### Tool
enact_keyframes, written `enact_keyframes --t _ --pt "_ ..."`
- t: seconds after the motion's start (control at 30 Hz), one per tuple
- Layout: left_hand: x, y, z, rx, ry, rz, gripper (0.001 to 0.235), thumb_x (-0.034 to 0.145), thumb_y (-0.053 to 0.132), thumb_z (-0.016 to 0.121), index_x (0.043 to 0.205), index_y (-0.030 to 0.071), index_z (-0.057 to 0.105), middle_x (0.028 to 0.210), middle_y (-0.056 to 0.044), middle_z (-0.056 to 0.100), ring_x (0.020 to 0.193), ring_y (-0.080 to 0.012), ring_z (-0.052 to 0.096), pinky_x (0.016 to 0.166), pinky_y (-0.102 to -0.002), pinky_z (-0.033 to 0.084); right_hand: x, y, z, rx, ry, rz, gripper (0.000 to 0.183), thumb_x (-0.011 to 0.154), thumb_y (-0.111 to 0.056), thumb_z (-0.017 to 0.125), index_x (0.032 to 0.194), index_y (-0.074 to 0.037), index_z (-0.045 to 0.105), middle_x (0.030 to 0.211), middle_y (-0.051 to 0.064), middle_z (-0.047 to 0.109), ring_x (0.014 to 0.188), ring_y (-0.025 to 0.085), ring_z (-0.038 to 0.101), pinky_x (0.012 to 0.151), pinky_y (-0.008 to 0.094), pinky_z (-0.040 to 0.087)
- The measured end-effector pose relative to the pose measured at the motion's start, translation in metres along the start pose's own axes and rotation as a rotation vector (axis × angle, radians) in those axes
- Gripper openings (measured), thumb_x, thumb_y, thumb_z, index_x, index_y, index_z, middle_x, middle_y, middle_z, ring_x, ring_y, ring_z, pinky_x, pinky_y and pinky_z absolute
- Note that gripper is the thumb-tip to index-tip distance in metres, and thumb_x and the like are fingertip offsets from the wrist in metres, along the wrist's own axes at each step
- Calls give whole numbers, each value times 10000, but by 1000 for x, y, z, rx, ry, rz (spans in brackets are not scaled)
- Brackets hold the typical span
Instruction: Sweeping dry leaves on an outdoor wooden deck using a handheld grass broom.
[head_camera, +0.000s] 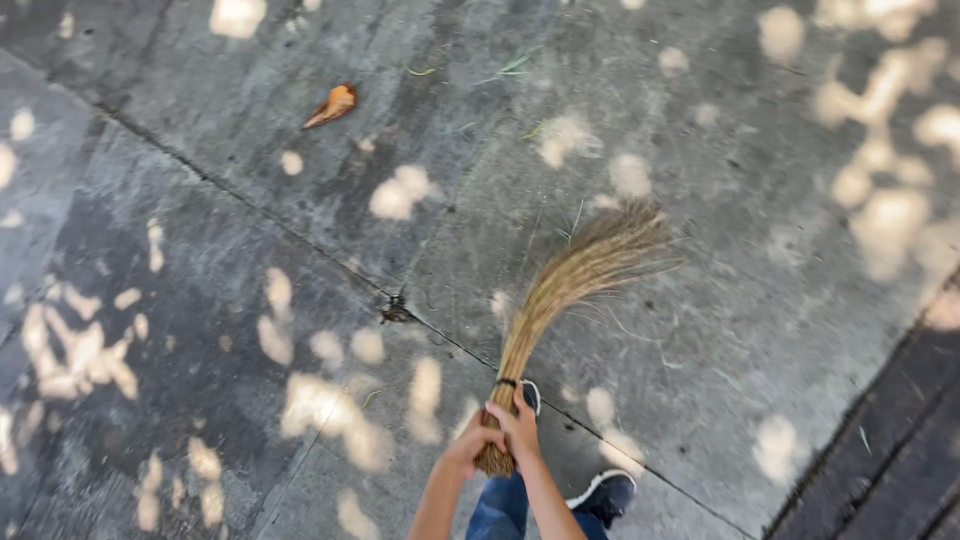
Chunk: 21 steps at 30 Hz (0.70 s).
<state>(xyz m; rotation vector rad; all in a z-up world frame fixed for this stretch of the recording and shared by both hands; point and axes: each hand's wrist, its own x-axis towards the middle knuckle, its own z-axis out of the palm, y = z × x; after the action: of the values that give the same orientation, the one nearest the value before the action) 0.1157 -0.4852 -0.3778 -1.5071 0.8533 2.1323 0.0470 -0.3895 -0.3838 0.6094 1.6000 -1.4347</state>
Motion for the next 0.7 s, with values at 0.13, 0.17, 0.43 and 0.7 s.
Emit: enact_keyframes --t 0.13,0.17,0.43,0.7 --pt "16 94 -7 -7 0 83 870 668 -175 567 1477 41 334 1106 -240 600 728 -271 668 521 -287 569 53 -71 63 2 -73 47 793 805 -84 750 1550 -124 480 1252 126 731 965 218 697 799 313 541" --pt "12 116 -1 84 37 146 832 656 -123 586 1449 30 387 1134 -223 609 831 -266 642 615 -304 538 69 -80 71 2 -87 -92 771 795 -92 771 1522 -96 511 1163 123 750 922 210 701 787 306 551" --pt "-28 196 104 170 0 423 1242 384 -160 853 1507 62 369 1406 -297 542 1278 -441 530 950 -497 499 17 -245 37 -102 -118 -308 840 800 -279 855 1550 -209 484 1558 212 494 1395 425 490 1093 519 458" --pt "-10 181 202 77 -352 178 866 621 -121 571 1440 110 408 1033 -146 635 770 -198 635 592 -278 487 11 -285 -61 -222 166 -382 827 806 -199 749 1553 -56 425 1425 150 634 1123 215 666 914 307 513"
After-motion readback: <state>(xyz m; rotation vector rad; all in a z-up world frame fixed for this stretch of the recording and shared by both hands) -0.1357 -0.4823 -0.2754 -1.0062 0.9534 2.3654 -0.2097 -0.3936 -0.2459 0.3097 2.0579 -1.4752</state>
